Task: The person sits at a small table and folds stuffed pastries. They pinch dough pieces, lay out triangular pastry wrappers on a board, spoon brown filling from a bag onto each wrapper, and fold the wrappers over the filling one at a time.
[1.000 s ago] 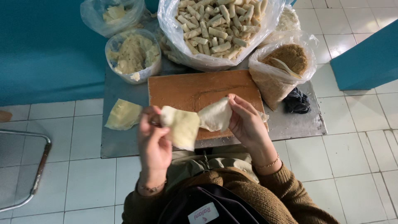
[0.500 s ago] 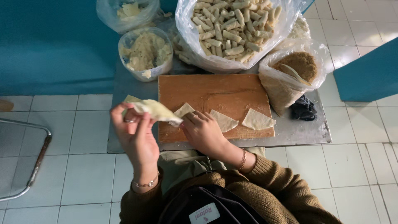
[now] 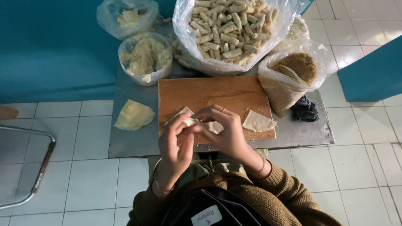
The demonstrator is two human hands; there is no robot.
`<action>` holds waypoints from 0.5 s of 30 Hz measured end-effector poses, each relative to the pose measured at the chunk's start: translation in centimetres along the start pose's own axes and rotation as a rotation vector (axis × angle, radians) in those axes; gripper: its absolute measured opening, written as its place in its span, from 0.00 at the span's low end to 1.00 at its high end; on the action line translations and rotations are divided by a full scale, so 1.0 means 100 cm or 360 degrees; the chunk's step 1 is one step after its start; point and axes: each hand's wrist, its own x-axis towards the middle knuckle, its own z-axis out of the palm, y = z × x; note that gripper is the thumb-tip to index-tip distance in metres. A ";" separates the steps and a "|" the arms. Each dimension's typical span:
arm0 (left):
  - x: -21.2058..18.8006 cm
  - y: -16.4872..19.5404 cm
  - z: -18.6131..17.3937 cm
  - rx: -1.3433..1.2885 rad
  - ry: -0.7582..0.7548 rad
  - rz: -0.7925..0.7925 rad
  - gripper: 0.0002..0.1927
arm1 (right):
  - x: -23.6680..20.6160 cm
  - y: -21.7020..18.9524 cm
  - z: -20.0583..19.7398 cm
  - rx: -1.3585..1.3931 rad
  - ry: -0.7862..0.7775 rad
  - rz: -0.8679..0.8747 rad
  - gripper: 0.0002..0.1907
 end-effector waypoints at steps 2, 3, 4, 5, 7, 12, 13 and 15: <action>-0.002 0.000 -0.001 0.0086 -0.0019 0.0043 0.21 | -0.002 0.003 -0.002 0.0102 -0.0020 0.0061 0.09; -0.004 0.000 -0.001 0.0076 -0.0020 0.0024 0.22 | -0.005 0.005 -0.003 0.0135 -0.0015 0.0097 0.08; -0.004 -0.001 -0.001 0.0064 -0.0018 0.0010 0.22 | -0.007 0.007 -0.004 0.0165 -0.0011 0.0129 0.07; -0.005 -0.003 -0.001 0.0027 -0.0039 -0.0018 0.22 | -0.009 0.009 -0.004 0.0146 0.0020 0.0120 0.06; -0.007 -0.008 -0.002 -0.0042 -0.0071 -0.0073 0.23 | -0.014 0.013 -0.003 0.0112 0.0072 0.0096 0.05; -0.017 -0.031 0.006 -0.0355 0.0078 -0.0136 0.22 | -0.022 0.022 0.001 0.0166 0.0211 0.0470 0.05; -0.017 -0.038 0.006 -0.0474 0.0122 -0.0127 0.21 | -0.021 0.026 0.000 0.0257 0.0218 0.0639 0.07; -0.016 -0.051 0.006 -0.0785 0.0231 -0.0150 0.21 | -0.017 0.035 0.001 0.1103 0.0328 0.0753 0.08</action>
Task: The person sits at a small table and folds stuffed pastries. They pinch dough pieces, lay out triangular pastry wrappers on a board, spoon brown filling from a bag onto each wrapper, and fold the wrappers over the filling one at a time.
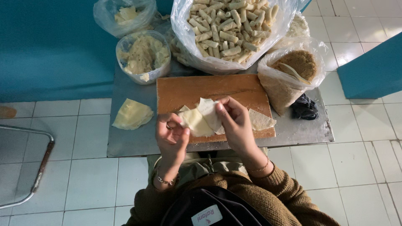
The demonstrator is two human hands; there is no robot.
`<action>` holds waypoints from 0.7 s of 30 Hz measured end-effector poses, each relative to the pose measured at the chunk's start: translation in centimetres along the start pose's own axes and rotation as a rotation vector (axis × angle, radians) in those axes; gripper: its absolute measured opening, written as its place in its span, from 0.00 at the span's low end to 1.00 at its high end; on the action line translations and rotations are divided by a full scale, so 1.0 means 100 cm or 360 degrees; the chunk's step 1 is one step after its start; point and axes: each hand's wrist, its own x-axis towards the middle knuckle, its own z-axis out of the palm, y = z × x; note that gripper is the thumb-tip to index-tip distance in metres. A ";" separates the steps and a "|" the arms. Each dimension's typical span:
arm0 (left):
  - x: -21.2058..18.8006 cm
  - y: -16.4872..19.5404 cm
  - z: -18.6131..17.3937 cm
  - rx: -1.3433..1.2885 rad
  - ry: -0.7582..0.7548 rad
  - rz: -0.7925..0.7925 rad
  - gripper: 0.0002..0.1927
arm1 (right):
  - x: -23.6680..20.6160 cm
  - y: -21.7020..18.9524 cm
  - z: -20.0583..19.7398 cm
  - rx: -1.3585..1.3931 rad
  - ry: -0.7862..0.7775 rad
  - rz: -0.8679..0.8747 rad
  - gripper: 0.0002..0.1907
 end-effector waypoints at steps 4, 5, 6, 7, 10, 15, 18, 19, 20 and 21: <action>0.002 -0.008 -0.004 -0.0578 0.0085 -0.0057 0.21 | 0.011 0.006 -0.007 0.0869 -0.0076 0.0406 0.10; 0.005 -0.006 -0.005 -0.0646 0.0141 -0.0035 0.22 | 0.013 0.006 -0.008 0.0906 -0.0080 0.0372 0.10; 0.009 -0.002 -0.007 -0.0715 0.0197 -0.0011 0.23 | 0.015 0.004 -0.011 0.0942 -0.0085 0.0338 0.10; 0.012 0.003 -0.008 -0.0783 0.0254 0.0010 0.24 | 0.017 0.001 -0.014 0.0978 -0.0089 0.0305 0.10; 0.016 0.031 -0.015 -0.0633 0.0563 -0.0045 0.27 | 0.025 -0.011 -0.024 0.0827 -0.0111 0.0075 0.09; 0.028 0.072 -0.029 -0.0247 0.0672 0.0061 0.15 | 0.054 -0.030 -0.035 -0.0467 0.0203 -0.0691 0.06; 0.029 0.078 -0.026 -0.0136 0.0766 0.0065 0.15 | 0.081 -0.013 -0.015 -0.1970 0.0152 -0.1468 0.09; 0.029 0.077 -0.024 -0.0118 0.0774 0.0066 0.15 | 0.085 -0.004 -0.006 -0.2227 -0.0132 -0.1457 0.02; 0.030 0.074 -0.021 -0.0104 0.0761 0.0032 0.16 | 0.090 0.005 0.004 -0.2474 -0.0426 -0.1438 0.04; 0.031 0.072 -0.019 -0.0091 0.0748 0.0003 0.17 | 0.090 0.015 0.015 -0.2476 -0.0487 -0.1507 0.04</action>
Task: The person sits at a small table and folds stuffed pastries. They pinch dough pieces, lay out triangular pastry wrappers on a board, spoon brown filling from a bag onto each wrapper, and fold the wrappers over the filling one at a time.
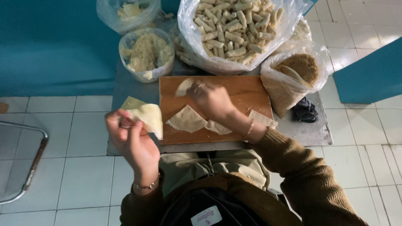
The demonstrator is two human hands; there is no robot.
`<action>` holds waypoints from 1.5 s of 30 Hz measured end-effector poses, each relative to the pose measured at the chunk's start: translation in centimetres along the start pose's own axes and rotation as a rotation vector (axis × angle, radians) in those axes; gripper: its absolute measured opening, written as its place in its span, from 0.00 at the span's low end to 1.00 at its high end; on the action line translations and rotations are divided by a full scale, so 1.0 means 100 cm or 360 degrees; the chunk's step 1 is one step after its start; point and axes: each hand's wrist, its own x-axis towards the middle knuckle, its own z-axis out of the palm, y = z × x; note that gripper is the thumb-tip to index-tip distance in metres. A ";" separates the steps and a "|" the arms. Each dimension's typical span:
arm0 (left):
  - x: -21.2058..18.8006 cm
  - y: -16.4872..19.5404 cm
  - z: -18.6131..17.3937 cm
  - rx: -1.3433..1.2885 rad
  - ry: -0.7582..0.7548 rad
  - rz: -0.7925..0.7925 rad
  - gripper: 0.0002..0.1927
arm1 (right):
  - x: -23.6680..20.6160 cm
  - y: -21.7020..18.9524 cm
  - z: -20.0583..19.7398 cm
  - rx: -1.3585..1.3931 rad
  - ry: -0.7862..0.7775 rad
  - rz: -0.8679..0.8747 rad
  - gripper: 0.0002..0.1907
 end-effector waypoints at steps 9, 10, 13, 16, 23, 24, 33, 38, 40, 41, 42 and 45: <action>-0.011 -0.020 0.010 0.0242 -0.0415 -0.0067 0.19 | -0.004 -0.009 -0.047 0.0994 -0.0161 0.0490 0.10; -0.013 -0.020 0.010 0.0276 -0.0521 -0.0110 0.19 | -0.007 -0.013 -0.056 0.1229 -0.0103 0.0570 0.09; -0.020 -0.024 0.017 0.0532 -0.0683 -0.0011 0.19 | -0.019 -0.031 -0.077 0.1567 -0.0042 0.0653 0.11; -0.028 -0.024 0.027 0.0407 -0.1001 0.0073 0.20 | -0.028 -0.045 -0.085 0.1419 0.0057 0.0662 0.11; -0.031 -0.007 0.041 0.1192 -0.1089 0.0606 0.20 | -0.049 -0.058 -0.080 0.1293 0.0337 0.0807 0.05; -0.032 -0.008 0.043 0.1195 -0.1105 0.0611 0.21 | -0.052 -0.060 -0.076 0.1273 0.0359 0.0849 0.05; -0.054 -0.045 0.034 0.0372 -0.0894 -0.0213 0.19 | -0.080 -0.032 -0.050 0.2672 0.0509 0.1661 0.08; -0.055 -0.053 0.022 0.0054 -0.0621 -0.0490 0.19 | -0.090 -0.018 -0.050 0.3271 0.0638 0.1747 0.09; -0.057 -0.052 0.022 0.0003 -0.0543 -0.0521 0.20 | -0.092 -0.014 -0.050 0.3294 0.0760 0.1805 0.11; -0.057 -0.051 0.021 -0.0073 -0.0569 -0.0459 0.20 | -0.093 -0.010 -0.051 0.3194 0.0786 0.1838 0.11; -0.054 -0.050 0.020 -0.0151 -0.0593 -0.0397 0.21 | -0.095 -0.005 -0.053 0.3092 0.0810 0.1869 0.11; -0.045 -0.042 0.014 -0.0104 -0.0505 -0.0306 0.19 | -0.100 0.022 -0.067 0.2943 0.1160 0.1771 0.08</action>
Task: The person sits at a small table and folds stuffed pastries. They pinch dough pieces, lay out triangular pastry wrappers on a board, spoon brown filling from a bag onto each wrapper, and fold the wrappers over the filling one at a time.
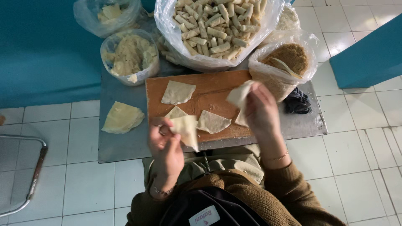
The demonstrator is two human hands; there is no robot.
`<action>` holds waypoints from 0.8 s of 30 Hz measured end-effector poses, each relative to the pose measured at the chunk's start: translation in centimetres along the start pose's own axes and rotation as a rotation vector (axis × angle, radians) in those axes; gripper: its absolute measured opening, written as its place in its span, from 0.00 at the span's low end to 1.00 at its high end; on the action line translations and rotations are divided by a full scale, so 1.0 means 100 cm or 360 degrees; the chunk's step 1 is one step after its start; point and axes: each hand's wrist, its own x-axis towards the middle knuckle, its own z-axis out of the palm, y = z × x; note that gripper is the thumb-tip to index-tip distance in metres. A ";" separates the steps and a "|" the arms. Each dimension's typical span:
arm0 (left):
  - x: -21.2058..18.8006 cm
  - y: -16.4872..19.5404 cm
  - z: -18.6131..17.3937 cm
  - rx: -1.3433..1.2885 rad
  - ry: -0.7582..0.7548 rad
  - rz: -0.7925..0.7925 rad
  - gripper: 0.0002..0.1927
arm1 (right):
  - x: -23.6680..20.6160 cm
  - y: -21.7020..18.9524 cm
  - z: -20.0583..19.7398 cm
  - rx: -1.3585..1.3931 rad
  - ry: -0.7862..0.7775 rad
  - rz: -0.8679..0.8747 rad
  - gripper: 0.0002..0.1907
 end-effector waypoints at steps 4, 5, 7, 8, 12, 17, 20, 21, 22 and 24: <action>0.008 0.012 -0.008 0.0136 0.0144 0.0073 0.17 | 0.022 -0.032 -0.009 -0.1387 0.0031 -0.0963 0.08; 0.008 0.014 -0.009 0.0154 0.0170 0.0053 0.17 | 0.026 -0.034 -0.010 -0.1766 0.0015 -0.1209 0.07; 0.009 0.017 -0.010 0.0195 0.0210 0.0004 0.17 | 0.030 -0.026 -0.008 -0.2776 -0.0290 -0.1258 0.05; 0.010 0.017 -0.010 0.0223 0.0179 0.0008 0.17 | 0.033 -0.022 -0.006 -0.3279 -0.0459 -0.1266 0.05; 0.008 0.014 -0.010 0.0324 0.0113 0.0035 0.17 | 0.022 -0.006 -0.006 -0.3137 -0.0698 -0.1466 0.06; 0.006 0.010 -0.010 0.0389 0.0028 -0.0014 0.17 | 0.014 -0.012 -0.004 -0.3150 -0.0637 -0.1261 0.03; 0.008 0.008 -0.006 0.0449 -0.0069 -0.0036 0.16 | 0.011 -0.019 0.005 -0.3149 -0.0677 -0.1285 0.04; 0.010 0.008 -0.004 0.0446 -0.0120 -0.0027 0.16 | 0.008 -0.022 0.009 -0.3066 -0.0692 -0.1226 0.04; 0.011 0.009 -0.002 0.0444 -0.0170 -0.0018 0.16 | 0.005 -0.024 0.014 -0.2983 -0.0707 -0.1166 0.04; 0.011 0.012 0.003 0.0621 -0.0205 -0.0134 0.18 | -0.004 -0.024 0.028 -0.2669 -0.0803 -0.0968 0.04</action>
